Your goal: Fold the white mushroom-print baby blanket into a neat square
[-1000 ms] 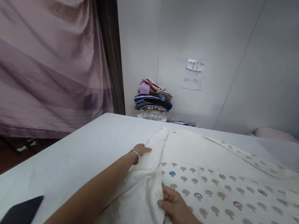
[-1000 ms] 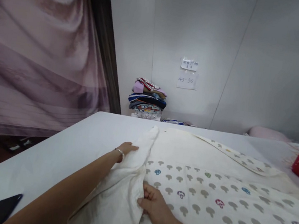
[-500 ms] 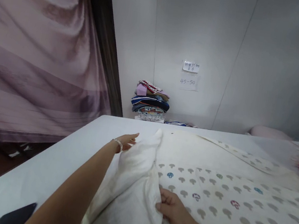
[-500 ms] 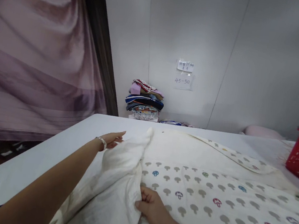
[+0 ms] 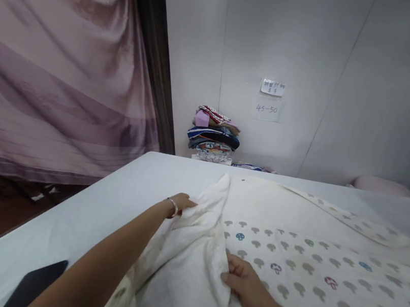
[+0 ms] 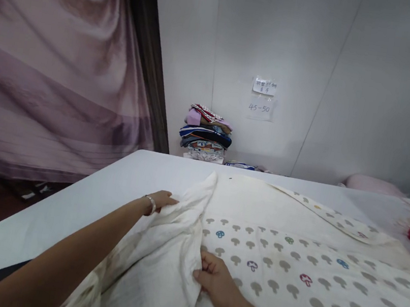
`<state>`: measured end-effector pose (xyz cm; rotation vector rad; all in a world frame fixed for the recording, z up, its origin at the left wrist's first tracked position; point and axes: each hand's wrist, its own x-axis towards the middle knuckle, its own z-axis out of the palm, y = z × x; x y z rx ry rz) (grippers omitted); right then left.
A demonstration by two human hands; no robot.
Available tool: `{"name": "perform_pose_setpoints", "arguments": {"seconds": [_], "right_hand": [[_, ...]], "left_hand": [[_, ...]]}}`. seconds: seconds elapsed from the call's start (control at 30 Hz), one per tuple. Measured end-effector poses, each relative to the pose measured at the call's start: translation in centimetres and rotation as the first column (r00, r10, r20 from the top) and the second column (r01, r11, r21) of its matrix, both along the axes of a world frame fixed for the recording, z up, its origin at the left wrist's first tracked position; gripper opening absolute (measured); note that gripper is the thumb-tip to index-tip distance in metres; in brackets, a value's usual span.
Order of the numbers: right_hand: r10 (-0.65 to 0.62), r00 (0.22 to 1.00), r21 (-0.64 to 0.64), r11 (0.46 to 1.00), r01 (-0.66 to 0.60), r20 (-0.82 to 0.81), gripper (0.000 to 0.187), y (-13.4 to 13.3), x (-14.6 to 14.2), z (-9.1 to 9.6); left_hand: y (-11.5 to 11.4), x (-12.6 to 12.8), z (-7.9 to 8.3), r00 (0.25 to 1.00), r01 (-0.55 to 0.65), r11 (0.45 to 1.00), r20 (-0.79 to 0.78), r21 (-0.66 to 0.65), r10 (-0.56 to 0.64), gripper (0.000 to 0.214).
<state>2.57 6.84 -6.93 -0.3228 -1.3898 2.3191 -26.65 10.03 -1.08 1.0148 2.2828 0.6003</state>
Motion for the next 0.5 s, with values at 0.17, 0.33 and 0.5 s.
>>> {"name": "perform_pose_setpoints", "arguments": {"seconds": [0.17,0.33,0.5], "right_hand": [[-0.024,0.999,0.016,1.000,0.023,0.049,0.038,-0.3,0.1,0.5],[-0.038,0.994,0.030,0.999,0.035,0.103,0.041,-0.4,0.1,0.7],[-0.028,0.990,0.015,1.000,0.026,0.137,0.039,-0.2,0.1,0.3]], "left_hand": [[1.3,-5.5,3.1,0.959,-0.222,0.932,-0.110,0.286,0.262,0.042],[0.8,-11.7,3.1,0.850,-0.393,0.803,-0.158,0.447,0.503,0.046],[-1.2,-14.8,0.1,0.839,-0.447,0.811,-0.137,0.377,0.526,0.041]]}}
